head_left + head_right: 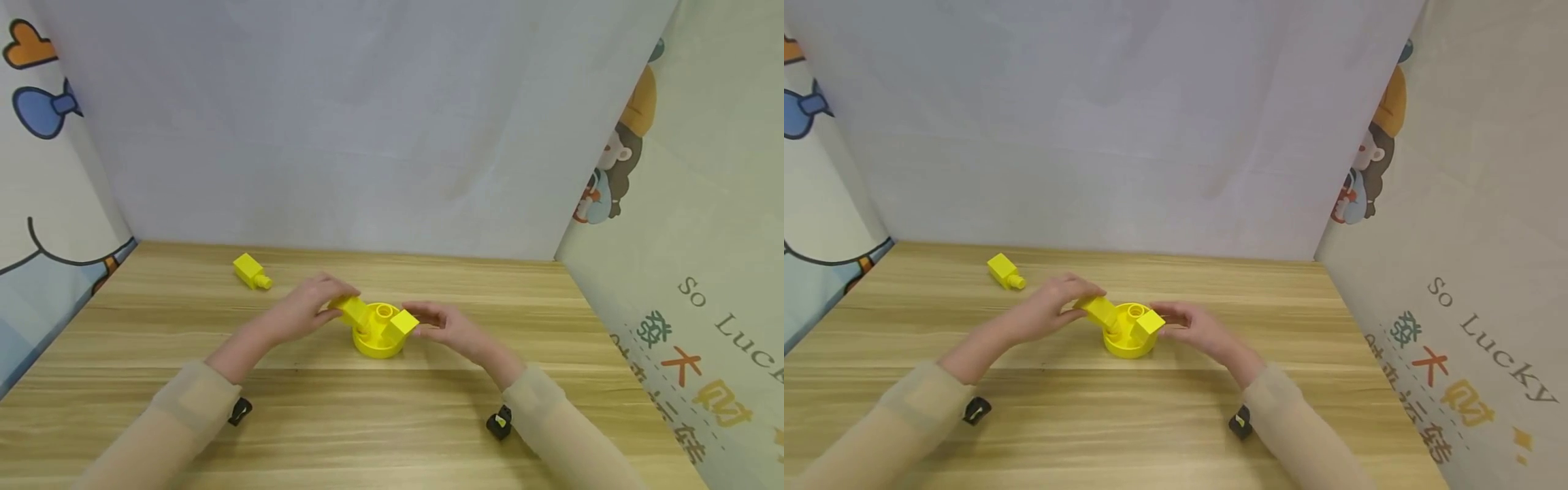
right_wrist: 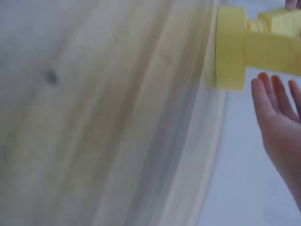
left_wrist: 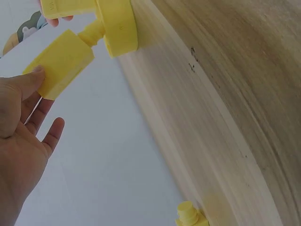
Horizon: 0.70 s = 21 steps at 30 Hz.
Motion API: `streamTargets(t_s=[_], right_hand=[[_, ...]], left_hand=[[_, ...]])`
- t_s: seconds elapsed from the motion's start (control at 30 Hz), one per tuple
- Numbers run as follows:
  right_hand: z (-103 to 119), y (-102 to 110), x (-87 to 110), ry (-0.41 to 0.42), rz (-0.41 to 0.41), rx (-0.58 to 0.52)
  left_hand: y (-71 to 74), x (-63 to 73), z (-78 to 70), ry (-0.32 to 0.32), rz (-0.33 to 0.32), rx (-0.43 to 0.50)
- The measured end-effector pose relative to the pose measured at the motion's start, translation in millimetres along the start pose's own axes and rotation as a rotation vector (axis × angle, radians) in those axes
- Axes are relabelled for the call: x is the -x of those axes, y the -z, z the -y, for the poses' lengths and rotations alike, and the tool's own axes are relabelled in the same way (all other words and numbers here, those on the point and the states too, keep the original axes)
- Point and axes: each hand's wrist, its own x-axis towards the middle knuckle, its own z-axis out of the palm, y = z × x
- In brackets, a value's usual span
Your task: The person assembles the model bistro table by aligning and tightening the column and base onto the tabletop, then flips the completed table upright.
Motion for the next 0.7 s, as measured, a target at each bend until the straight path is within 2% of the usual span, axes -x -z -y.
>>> streamTargets(t_s=[0.1, 0.3, 0.4, 0.53, 0.63, 0.7], right_hand=[[2.4, -12.0, 1.8, -0.001, -0.070, 0.008], [12.3, -38.5, 1.6, -0.037, -0.302, 0.067], [16.0, -45.9, 0.0, -0.058, -0.387, 0.105], [15.2, -46.6, -1.1, -0.065, -0.432, 0.138], [10.6, -42.4, -2.6, -0.063, -0.427, 0.139], [7.5, -38.8, -4.0, -0.061, -0.413, 0.129]], left_hand=[[-2.0, -0.5, 0.4, -0.008, 0.006, -0.011], [-5.8, -2.4, 0.6, -0.030, 0.024, -0.048], [-6.7, -2.5, 0.0, -0.029, 0.032, -0.045], [-7.0, -2.4, 1.5, 0.023, 0.033, 0.037], [-7.2, -2.5, 4.5, 0.064, 0.032, 0.116], [-7.4, -2.7, 6.5, 0.062, 0.030, 0.134]])
